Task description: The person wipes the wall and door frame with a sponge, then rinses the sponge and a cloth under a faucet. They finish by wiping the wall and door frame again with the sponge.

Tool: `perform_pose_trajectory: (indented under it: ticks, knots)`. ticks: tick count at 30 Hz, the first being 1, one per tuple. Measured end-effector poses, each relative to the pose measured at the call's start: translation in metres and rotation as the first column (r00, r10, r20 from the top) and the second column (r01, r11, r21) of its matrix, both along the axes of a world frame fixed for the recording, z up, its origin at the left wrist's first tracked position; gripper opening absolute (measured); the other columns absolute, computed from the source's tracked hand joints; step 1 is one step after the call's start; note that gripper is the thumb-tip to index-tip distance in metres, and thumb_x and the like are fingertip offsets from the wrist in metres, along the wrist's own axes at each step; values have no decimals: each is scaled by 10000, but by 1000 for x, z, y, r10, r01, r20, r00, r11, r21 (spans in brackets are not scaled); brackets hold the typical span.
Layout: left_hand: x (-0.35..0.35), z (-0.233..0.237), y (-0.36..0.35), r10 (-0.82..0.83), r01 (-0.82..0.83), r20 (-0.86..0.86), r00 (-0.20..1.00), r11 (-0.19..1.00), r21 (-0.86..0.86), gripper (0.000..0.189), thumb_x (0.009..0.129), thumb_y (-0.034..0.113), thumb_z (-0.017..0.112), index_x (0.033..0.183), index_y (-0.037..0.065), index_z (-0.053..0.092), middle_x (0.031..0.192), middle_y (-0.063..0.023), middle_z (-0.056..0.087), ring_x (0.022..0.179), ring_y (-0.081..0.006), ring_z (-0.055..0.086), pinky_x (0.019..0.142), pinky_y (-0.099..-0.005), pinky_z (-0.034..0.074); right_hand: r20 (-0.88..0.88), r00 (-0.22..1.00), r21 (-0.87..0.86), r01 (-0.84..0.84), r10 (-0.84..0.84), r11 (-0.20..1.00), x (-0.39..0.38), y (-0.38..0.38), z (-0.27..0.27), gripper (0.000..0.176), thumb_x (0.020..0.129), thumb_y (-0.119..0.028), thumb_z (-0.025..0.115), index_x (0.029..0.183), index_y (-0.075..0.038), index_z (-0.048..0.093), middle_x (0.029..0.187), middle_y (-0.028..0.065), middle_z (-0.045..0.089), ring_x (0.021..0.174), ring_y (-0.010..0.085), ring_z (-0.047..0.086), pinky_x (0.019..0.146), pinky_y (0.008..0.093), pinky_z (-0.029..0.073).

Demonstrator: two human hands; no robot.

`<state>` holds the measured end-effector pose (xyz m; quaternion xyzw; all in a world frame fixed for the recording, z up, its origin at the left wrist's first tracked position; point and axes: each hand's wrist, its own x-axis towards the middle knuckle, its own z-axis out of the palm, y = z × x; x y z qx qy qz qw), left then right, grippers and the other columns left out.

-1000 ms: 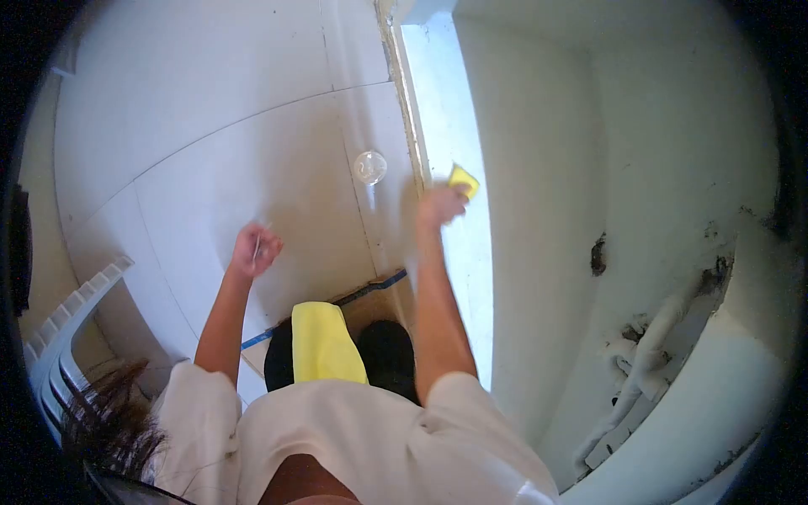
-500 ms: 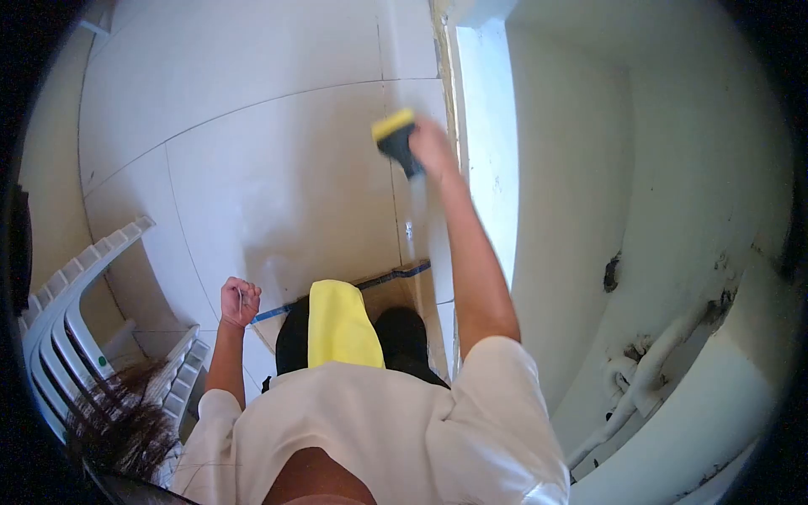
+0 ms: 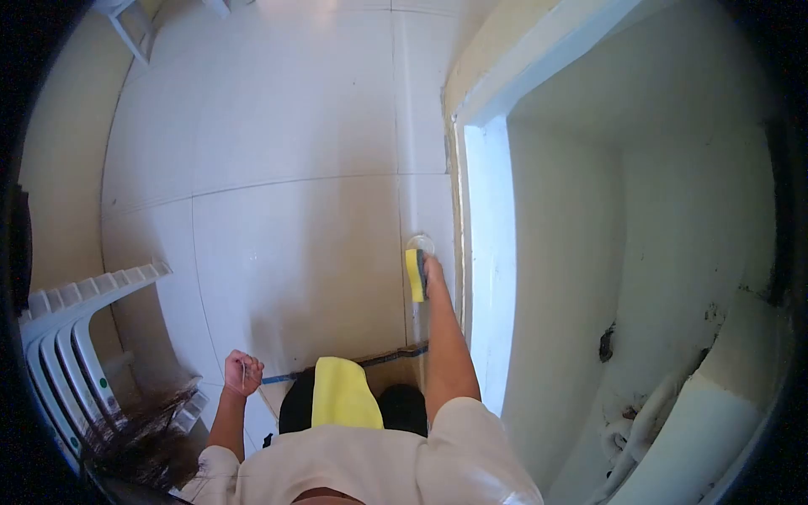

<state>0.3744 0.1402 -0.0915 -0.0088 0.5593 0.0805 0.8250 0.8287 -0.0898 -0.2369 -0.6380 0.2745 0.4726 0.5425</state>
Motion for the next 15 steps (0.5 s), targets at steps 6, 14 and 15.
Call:
perform_pose_trajectory:
  ticks: [6, 14, 15]
  knots:
    - [-9, 9, -5, 8, -7, 22, 1000, 999, -39, 294, 678, 224, 438, 485, 15, 514, 522, -147, 555, 574, -295, 565, 503, -332, 514, 33, 989, 18, 142, -143, 990, -3, 27, 27, 314, 831, -326, 410, 840, -73, 597, 709, 89, 590, 577, 244, 558, 547, 390, 463]
    - [-14, -12, -7, 80, -86, 86, 993, 994, 67, 245, 723, 165, 433, 531, 45, 526, 538, -123, 568, 491, -236, 536, 592, -327, 544, 674, 663, -280, -179, 326, 943, -40, -38, -21, 266, 838, -243, 458, 738, -41, 599, 630, 35, 533, 528, 148, 485, 503, 319, 417]
    - [-4, -10, 0, 60, -67, 109, 992, 996, 60, 245, 723, 165, 433, 531, 45, 526, 538, -123, 568, 491, -236, 536, 592, -327, 544, 654, 684, -233, -223, 322, 946, -40, -41, 7, 252, 845, -223, 469, 724, -41, 593, 613, 9, 520, 513, 114, 457, 482, 286, 391]
